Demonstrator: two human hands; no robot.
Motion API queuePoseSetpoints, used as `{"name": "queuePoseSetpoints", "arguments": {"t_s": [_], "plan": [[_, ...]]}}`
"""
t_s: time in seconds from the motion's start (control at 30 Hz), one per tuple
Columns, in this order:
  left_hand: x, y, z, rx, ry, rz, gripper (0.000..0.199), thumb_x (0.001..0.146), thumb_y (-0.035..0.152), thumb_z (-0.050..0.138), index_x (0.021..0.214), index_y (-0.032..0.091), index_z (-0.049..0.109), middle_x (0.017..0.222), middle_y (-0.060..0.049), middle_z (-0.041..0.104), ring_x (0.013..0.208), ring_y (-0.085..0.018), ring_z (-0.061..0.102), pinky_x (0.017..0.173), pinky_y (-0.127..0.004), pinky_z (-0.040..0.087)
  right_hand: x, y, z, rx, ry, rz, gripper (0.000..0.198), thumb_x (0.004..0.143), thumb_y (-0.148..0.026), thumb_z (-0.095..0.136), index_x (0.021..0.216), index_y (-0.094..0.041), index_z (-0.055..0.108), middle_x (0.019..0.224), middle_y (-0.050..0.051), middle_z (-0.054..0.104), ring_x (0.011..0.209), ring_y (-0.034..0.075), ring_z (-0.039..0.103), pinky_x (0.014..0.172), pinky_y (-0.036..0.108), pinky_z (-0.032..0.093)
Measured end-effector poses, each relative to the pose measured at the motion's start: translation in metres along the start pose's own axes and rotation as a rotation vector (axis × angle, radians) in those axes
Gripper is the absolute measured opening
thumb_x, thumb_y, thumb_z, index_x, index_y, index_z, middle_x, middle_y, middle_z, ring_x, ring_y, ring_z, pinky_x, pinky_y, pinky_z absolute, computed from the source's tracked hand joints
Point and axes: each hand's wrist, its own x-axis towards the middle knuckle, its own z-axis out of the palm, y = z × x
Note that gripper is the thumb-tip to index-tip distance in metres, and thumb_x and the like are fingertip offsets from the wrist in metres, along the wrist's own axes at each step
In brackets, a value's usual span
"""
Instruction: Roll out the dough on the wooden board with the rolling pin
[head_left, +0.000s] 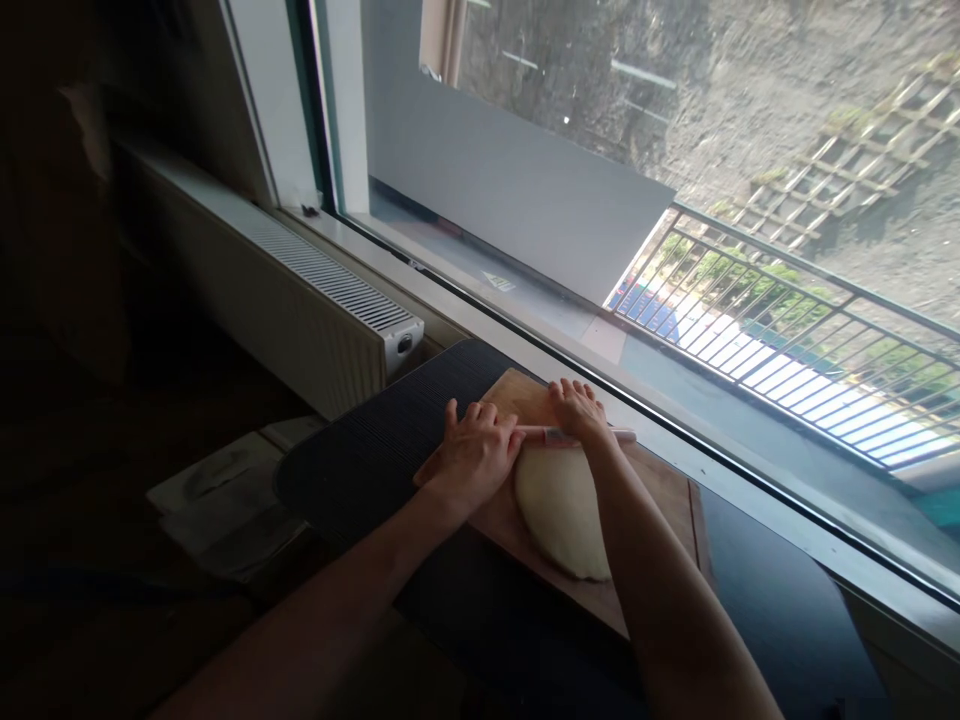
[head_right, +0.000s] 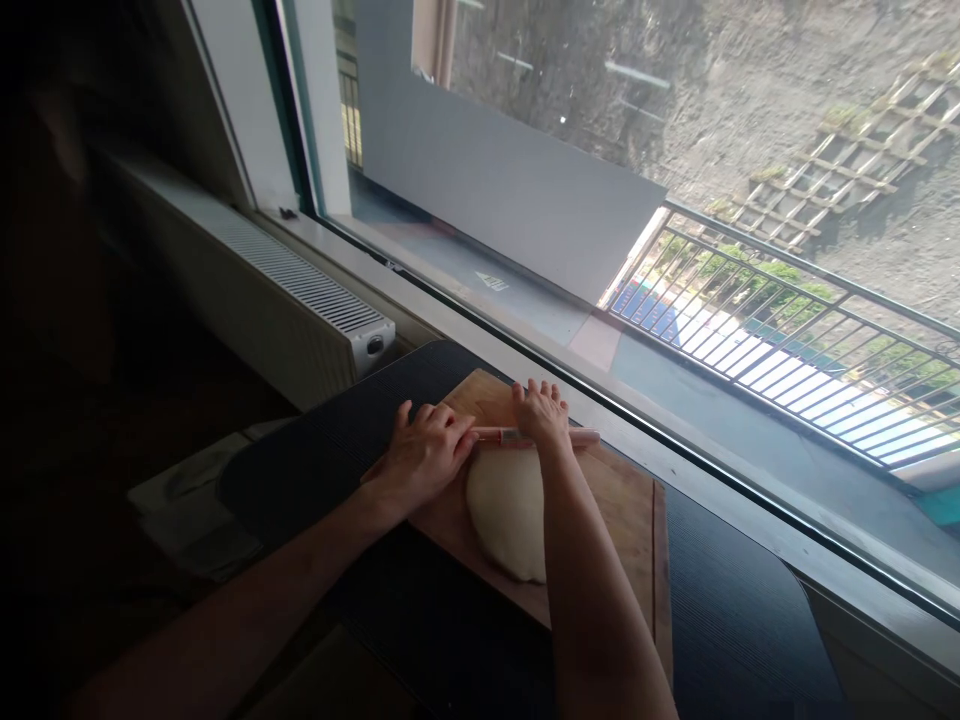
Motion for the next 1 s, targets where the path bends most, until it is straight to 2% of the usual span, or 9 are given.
{"name": "queuePoseSetpoints", "arguments": {"t_s": [0.1,0.2,0.33,0.43,0.63,0.73,0.83,0.93,1.0], "plan": [[-0.016,0.004,-0.008,-0.038,-0.017,0.048,0.029,0.089,0.031,0.044,0.113,0.026,0.059,0.096,-0.007,0.057,0.097,-0.023,0.049,0.098,-0.052,0.026,-0.034,0.006,0.004,0.03,0.027,0.057,0.062,0.092,-0.053,0.005,0.139,-0.022,0.032,0.146,0.009,0.028,0.135,0.029,0.02,0.102,0.053,0.027],[-0.045,0.01,-0.018,-0.115,-0.057,0.101,0.037,0.089,0.024,0.044,0.124,0.029,0.051,0.097,-0.005,0.056,0.095,-0.021,0.05,0.098,-0.05,0.027,-0.098,0.023,0.013,0.015,0.103,-0.021,0.055,0.094,-0.05,0.01,0.136,-0.027,0.037,0.147,0.002,0.029,0.138,0.023,0.011,0.108,0.049,0.018],[-0.073,0.013,-0.024,-0.216,-0.095,0.179,0.04,0.089,0.02,0.043,0.127,0.03,0.048,0.095,-0.004,0.056,0.09,-0.019,0.05,0.097,-0.048,0.029,-0.168,0.045,0.023,-0.044,0.161,-0.085,0.056,0.094,-0.048,0.019,0.142,-0.018,0.025,0.15,0.005,0.019,0.138,0.02,0.011,0.111,0.044,0.012],[-0.074,0.012,-0.021,-0.227,-0.113,0.175,0.038,0.089,0.023,0.044,0.126,0.027,0.049,0.093,-0.004,0.057,0.088,-0.019,0.051,0.095,-0.048,0.031,-0.16,0.044,0.024,-0.043,0.154,-0.081,0.058,0.094,-0.048,0.018,0.142,-0.017,0.026,0.15,0.006,0.019,0.138,0.02,0.01,0.111,0.043,0.012],[-0.052,-0.002,-0.013,-0.096,-0.041,0.052,0.036,0.088,0.028,0.046,0.123,0.022,0.053,0.092,-0.008,0.058,0.093,-0.023,0.051,0.092,-0.047,0.033,-0.04,-0.008,0.008,0.089,0.049,0.042,0.06,0.092,-0.055,0.009,0.14,-0.026,0.03,0.151,0.006,0.017,0.138,0.023,0.012,0.108,0.045,0.018],[-0.05,-0.007,-0.014,-0.08,-0.022,0.05,0.036,0.087,0.027,0.047,0.122,0.022,0.053,0.091,-0.008,0.058,0.091,-0.022,0.052,0.089,-0.045,0.035,-0.013,-0.027,0.0,0.121,-0.009,0.061,0.061,0.091,-0.057,0.011,0.139,-0.026,0.032,0.15,0.007,0.019,0.137,0.024,0.014,0.107,0.046,0.021],[-0.055,-0.006,-0.017,-0.108,-0.022,0.096,0.037,0.087,0.023,0.047,0.124,0.023,0.051,0.094,-0.007,0.058,0.092,-0.021,0.052,0.09,-0.045,0.036,-0.037,-0.024,0.0,0.109,-0.003,0.028,0.055,0.093,-0.053,0.012,0.133,-0.029,0.041,0.148,0.003,0.026,0.137,0.024,0.015,0.106,0.046,0.023],[-0.067,-0.006,-0.023,-0.162,-0.021,0.151,0.039,0.087,0.019,0.046,0.126,0.024,0.049,0.099,-0.006,0.058,0.094,-0.02,0.053,0.094,-0.046,0.035,-0.1,-0.004,0.002,0.056,0.082,-0.117,0.049,0.095,-0.044,0.014,0.132,-0.03,0.044,0.143,-0.001,0.035,0.138,0.02,0.015,0.109,0.045,0.018],[-0.081,-0.013,-0.029,-0.207,-0.018,0.188,0.041,0.087,0.017,0.046,0.127,0.024,0.048,0.102,-0.006,0.058,0.095,-0.019,0.053,0.093,-0.044,0.037,-0.145,0.014,0.0,0.025,0.115,-0.219,0.048,0.095,-0.043,0.021,0.137,-0.027,0.036,0.145,0.0,0.033,0.137,0.019,0.018,0.111,0.042,0.016]]}}
